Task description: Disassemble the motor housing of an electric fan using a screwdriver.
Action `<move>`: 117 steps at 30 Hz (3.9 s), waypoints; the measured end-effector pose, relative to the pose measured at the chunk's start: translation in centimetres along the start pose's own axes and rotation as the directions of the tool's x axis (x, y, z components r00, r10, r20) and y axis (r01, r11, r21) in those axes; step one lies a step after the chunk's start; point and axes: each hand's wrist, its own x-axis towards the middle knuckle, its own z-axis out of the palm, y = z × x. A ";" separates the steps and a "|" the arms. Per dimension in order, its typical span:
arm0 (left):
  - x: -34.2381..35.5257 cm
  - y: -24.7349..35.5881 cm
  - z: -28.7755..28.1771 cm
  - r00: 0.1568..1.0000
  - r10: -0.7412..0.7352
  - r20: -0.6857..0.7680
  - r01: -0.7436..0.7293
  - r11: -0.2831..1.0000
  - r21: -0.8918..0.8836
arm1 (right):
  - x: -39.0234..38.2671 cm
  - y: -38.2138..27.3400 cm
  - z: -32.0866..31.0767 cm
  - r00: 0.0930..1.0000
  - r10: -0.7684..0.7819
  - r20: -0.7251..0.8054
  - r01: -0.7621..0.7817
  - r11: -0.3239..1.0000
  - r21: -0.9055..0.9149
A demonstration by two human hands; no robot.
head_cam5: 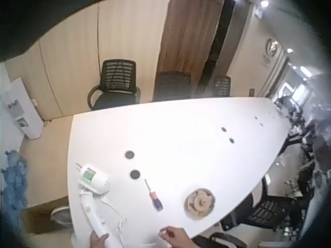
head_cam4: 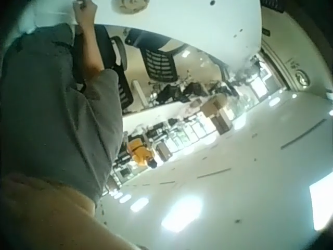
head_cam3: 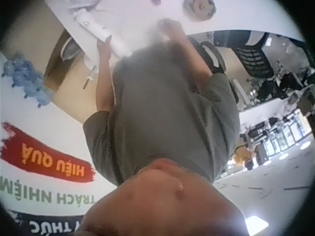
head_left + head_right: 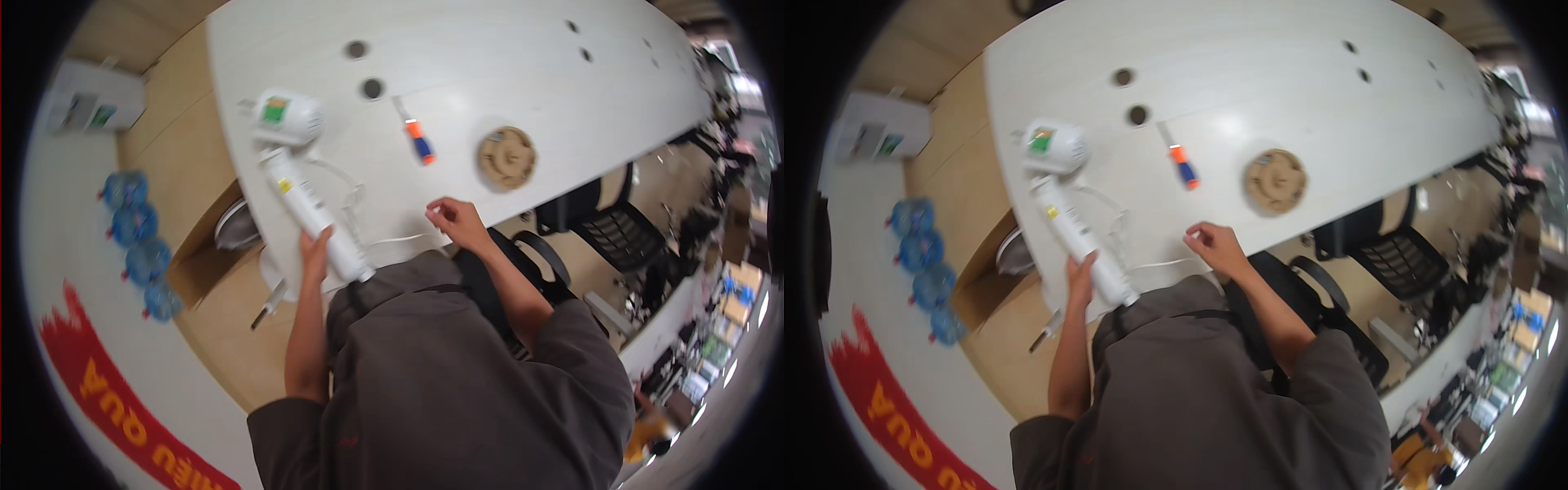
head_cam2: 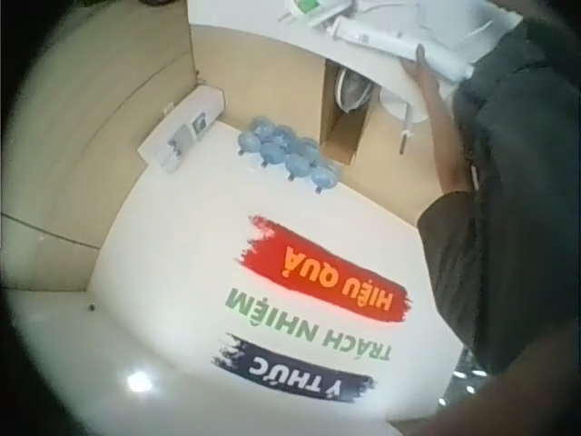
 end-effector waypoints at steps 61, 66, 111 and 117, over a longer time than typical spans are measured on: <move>-0.1 0.1 1.7 0.987 0.049 -0.152 -0.044 0.998 0.039 | 11.9 6.6 -15.7 0.862 -0.012 -0.507 -0.304 0.789 -0.534; -0.4 -0.1 1.6 0.984 0.086 -0.156 -0.083 0.996 0.022 | 12.3 8.3 -14.0 0.829 -0.211 -0.518 -0.292 0.626 -0.723; -1.0 0.2 4.8 0.918 0.309 -0.248 -0.213 0.913 0.347 | 9.4 -1.2 -5.9 0.934 -0.166 -0.316 0.082 0.961 -0.263; -1.3 2.2 3.8 0.941 0.241 -0.239 -0.110 0.882 0.458 | 10.7 -5.7 5.0 0.993 -0.105 -0.053 0.105 0.994 0.005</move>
